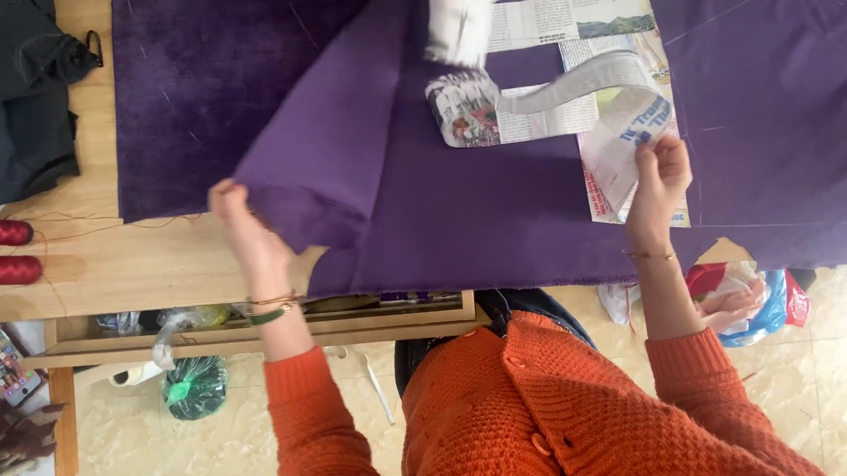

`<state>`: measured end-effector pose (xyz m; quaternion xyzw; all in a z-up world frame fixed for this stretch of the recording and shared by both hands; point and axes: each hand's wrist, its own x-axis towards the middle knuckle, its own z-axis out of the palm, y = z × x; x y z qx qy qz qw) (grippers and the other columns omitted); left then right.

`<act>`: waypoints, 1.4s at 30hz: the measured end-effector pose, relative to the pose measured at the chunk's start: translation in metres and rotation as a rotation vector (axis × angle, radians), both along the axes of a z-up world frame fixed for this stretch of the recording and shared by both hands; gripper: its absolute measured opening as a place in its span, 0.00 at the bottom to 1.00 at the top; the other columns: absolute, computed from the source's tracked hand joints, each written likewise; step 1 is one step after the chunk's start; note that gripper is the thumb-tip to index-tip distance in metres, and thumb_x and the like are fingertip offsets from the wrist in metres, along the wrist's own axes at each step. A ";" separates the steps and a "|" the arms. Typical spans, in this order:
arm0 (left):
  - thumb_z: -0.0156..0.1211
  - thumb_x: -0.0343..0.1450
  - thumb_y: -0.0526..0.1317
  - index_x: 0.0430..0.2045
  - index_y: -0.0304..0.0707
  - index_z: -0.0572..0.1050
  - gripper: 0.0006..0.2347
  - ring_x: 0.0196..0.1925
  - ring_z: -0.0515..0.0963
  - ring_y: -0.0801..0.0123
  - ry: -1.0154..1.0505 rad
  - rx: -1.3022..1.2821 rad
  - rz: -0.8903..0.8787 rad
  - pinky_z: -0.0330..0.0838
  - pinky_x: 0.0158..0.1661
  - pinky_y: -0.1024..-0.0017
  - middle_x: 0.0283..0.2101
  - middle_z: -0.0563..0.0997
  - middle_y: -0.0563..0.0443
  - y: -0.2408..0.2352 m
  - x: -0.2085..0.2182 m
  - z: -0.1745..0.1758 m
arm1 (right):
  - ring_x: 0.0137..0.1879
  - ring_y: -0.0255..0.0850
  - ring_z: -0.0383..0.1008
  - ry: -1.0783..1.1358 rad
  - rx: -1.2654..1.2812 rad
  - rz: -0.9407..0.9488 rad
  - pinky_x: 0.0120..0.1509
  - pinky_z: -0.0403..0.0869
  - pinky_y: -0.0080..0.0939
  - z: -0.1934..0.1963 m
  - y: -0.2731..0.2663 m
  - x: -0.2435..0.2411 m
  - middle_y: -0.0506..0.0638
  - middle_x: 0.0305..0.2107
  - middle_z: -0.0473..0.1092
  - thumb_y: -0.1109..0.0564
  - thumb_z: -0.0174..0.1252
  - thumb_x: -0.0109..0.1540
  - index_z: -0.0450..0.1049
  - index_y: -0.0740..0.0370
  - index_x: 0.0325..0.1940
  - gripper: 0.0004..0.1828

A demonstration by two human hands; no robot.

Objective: Adjusting and aligning newspaper pattern pieces on purple fabric on a cutting table in preparation for cutting.

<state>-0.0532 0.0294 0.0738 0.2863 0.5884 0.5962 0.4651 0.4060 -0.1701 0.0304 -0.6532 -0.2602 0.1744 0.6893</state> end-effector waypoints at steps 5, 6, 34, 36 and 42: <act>0.51 0.68 0.36 0.31 0.48 0.69 0.03 0.32 0.66 0.76 0.155 0.079 0.086 0.62 0.34 0.75 0.33 0.70 0.59 0.024 -0.061 0.020 | 0.53 0.41 0.72 -0.362 -0.065 0.217 0.59 0.72 0.39 0.000 -0.006 -0.011 0.52 0.46 0.72 0.63 0.53 0.73 0.70 0.62 0.53 0.04; 0.51 0.68 0.35 0.31 0.48 0.68 0.03 0.26 0.61 0.80 0.208 0.036 0.156 0.56 0.28 0.78 0.31 0.68 0.61 0.030 -0.072 0.024 | 0.54 0.47 0.72 -0.548 -0.113 0.279 0.59 0.72 0.44 0.002 -0.007 -0.014 0.56 0.46 0.72 0.66 0.52 0.73 0.72 0.66 0.53 0.06; 0.62 0.59 0.24 0.56 0.44 0.73 0.28 0.59 0.75 0.45 1.163 0.735 -0.767 0.73 0.54 0.50 0.61 0.71 0.42 0.041 0.233 -0.096 | 0.55 0.66 0.70 -0.505 -0.861 0.047 0.62 0.67 0.64 -0.029 -0.082 0.082 0.63 0.48 0.65 0.48 0.72 0.59 0.67 0.60 0.68 0.37; 0.54 0.66 0.27 0.47 0.40 0.78 0.16 0.49 0.80 0.45 0.767 0.535 -0.521 0.73 0.50 0.55 0.44 0.78 0.41 0.045 0.227 -0.100 | 0.50 0.58 0.74 -0.502 -0.890 0.054 0.59 0.66 0.61 -0.032 -0.079 0.086 0.54 0.40 0.69 0.46 0.73 0.59 0.73 0.56 0.64 0.32; 0.58 0.75 0.47 0.60 0.54 0.71 0.18 0.61 0.80 0.57 -0.187 -0.215 -0.335 0.77 0.56 0.56 0.60 0.78 0.48 0.053 0.192 -0.140 | 0.44 0.53 0.76 -0.402 -0.912 0.103 0.55 0.71 0.57 -0.035 -0.076 0.097 0.50 0.31 0.71 0.46 0.74 0.57 0.73 0.52 0.60 0.29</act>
